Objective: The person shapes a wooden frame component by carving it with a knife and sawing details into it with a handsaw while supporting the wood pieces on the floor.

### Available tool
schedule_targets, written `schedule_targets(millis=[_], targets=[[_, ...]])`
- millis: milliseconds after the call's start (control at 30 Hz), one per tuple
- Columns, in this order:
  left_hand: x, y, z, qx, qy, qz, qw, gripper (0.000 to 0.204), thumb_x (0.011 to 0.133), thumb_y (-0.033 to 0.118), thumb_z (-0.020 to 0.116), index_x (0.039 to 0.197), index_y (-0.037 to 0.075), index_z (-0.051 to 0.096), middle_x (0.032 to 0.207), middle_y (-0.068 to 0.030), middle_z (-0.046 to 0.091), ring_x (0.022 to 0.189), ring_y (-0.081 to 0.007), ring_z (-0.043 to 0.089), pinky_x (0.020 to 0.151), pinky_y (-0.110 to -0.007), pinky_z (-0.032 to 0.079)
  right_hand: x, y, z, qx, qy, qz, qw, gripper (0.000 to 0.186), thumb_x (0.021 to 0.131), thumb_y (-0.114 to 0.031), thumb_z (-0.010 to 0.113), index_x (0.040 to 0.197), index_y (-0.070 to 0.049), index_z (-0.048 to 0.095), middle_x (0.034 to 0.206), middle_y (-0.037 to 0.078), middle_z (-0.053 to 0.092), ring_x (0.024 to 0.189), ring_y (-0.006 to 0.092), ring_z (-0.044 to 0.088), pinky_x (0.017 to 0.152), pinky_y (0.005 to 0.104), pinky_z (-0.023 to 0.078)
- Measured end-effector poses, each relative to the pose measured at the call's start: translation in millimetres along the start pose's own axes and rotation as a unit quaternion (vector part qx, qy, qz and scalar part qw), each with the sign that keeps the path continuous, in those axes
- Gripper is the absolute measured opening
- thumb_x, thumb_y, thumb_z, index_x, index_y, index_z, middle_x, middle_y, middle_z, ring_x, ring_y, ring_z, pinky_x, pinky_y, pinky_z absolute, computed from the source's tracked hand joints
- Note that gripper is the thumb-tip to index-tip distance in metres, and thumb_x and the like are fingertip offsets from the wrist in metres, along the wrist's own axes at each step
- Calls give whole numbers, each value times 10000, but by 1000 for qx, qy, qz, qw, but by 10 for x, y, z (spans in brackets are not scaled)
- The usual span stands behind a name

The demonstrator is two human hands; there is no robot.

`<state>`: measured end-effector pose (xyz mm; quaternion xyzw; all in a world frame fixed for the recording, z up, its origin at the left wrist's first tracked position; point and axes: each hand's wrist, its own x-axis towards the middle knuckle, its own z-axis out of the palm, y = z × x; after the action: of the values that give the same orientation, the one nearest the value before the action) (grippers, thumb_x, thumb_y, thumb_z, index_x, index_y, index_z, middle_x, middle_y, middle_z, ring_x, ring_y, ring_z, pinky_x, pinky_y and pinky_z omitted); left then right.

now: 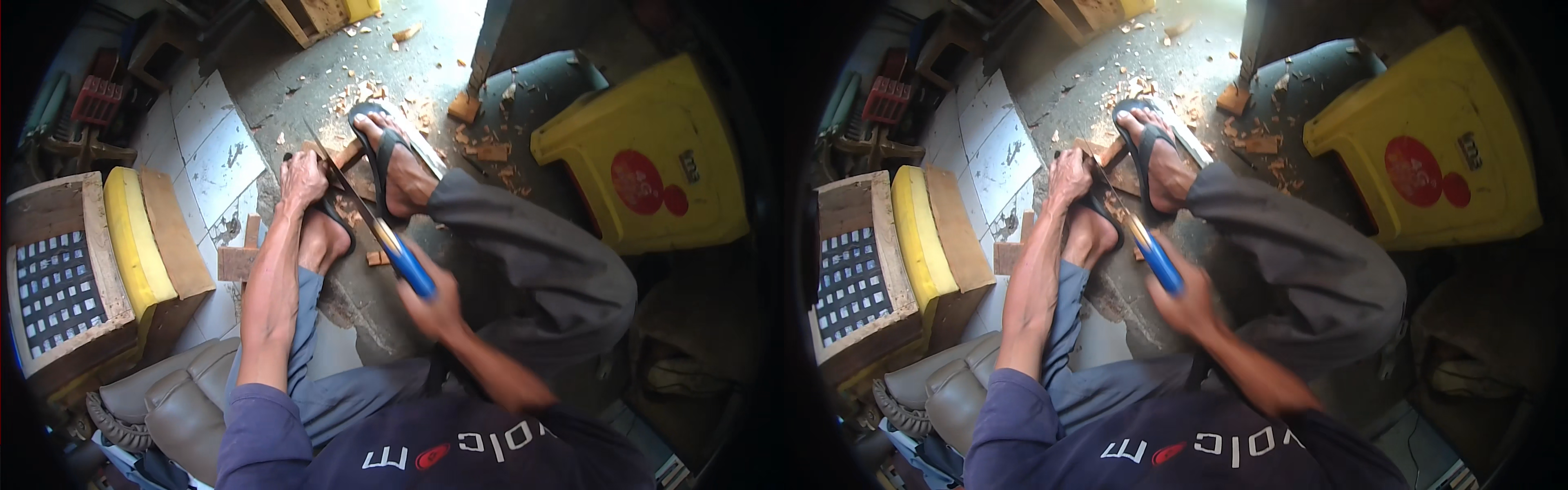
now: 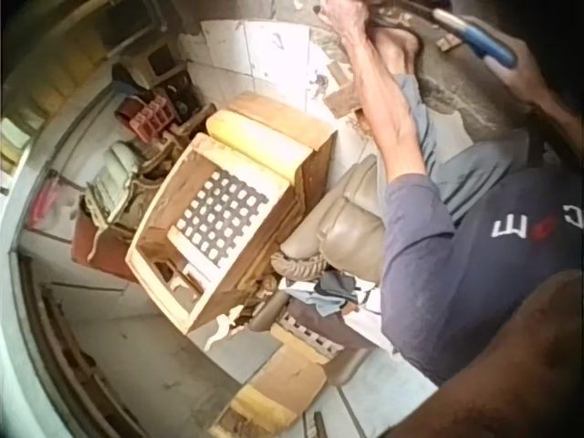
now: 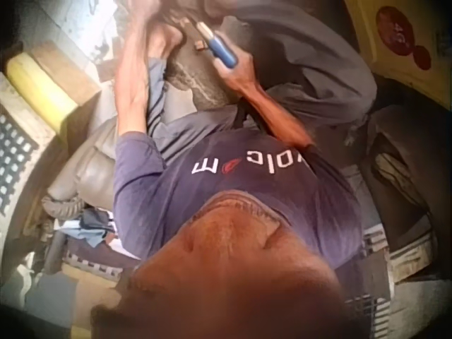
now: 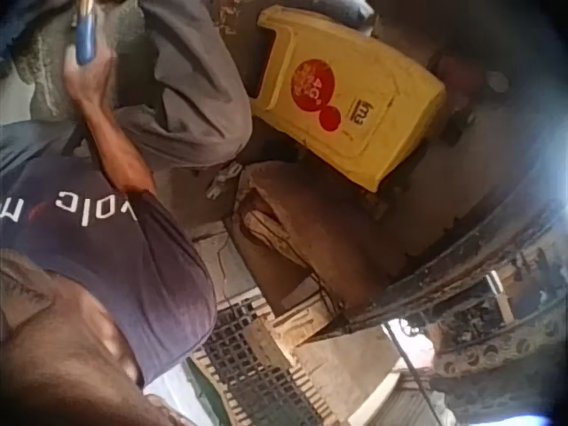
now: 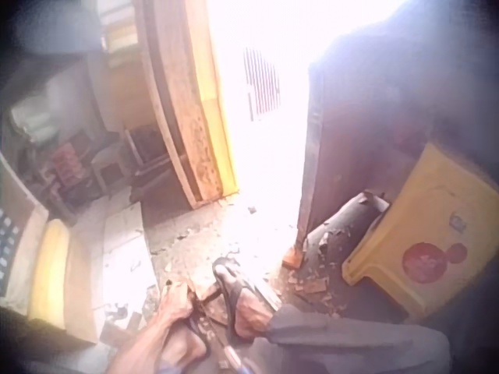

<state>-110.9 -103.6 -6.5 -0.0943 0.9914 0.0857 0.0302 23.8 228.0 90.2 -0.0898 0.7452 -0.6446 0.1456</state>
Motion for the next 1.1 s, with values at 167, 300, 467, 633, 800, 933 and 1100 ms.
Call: schedule_targets(millis=[167, 300, 467, 633, 800, 933, 1100], targets=[[-54, -45, 4, 1, -16, 3, 1000, 354, 920, 270, 625, 1149, 2, 596, 1215, -257, 629, 1209, -431, 571, 1065, -570, 384, -222, -141, -144, -21, -11, -19, 1000, 654, 809, 10, 633, 1455, -40, 552, 1179, 236, 730, 1049, 279, 755, 888, 335, 563], [-51, 21, -152, 4, -62, 50, 997, 387, 846, 180, 716, 1143, -26, 577, 1204, -271, 625, 1184, -449, 575, 1015, -563, 444, 293, -140, 196, -17, -16, 58, 998, 647, 807, 13, 649, 1446, -28, 557, 1160, 236, 735, 1029, 291, 759, 882, 326, 559], [-88, -183, -105, -36, 4, 87, 996, 291, 832, 103, 692, 1051, -26, 551, 1041, -299, 637, 1076, -465, 606, 938, -544, 486, -504, -199, -373, -39, -44, -17, 998, 664, 798, 42, 638, 1452, 14, 529, 1249, 221, 715, 1126, 314, 726, 946, 320, 542], [-54, -68, -79, -61, 11, 69, 996, 299, 826, 126, 742, 1012, -27, 565, 1042, -300, 637, 1037, -473, 622, 893, -548, 496, 422, -80, 306, -31, -8, 28, 999, 674, 821, 13, 633, 1481, -89, 537, 1209, 236, 722, 971, 291, 768, 835, 345, 571], [-114, -181, -122, -45, 12, 59, 997, 316, 827, 111, 733, 1051, -21, 552, 1061, -287, 635, 1054, -472, 621, 903, -539, 499, -585, -143, -328, -29, -57, 4, 998, 679, 821, 37, 609, 1489, -56, 522, 1226, 235, 717, 1154, 275, 714, 949, 326, 536], [-33, -20, -143, -30, 5, 47, 998, 343, 829, 141, 754, 1075, -10, 569, 1084, -265, 645, 1039, -457, 642, 898, -535, 509, 538, -39, 362, -4, 2, 60, 998, 598, 869, -109, 690, 1453, -74, 567, 1120, 256, 717, 884, 224, 735, 810, 353, 557], [-98, -168, -238, -15, -35, 29, 999, 333, 849, 161, 731, 1097, 6, 573, 1110, -266, 646, 1100, -453, 630, 929, -563, 498, -414, -136, -237, 24, -53, 61, 996, 655, 828, -9, 665, 1470, -31, 540, 1232, 199, 725, 1143, 235, 718, 949, 313, 534]])
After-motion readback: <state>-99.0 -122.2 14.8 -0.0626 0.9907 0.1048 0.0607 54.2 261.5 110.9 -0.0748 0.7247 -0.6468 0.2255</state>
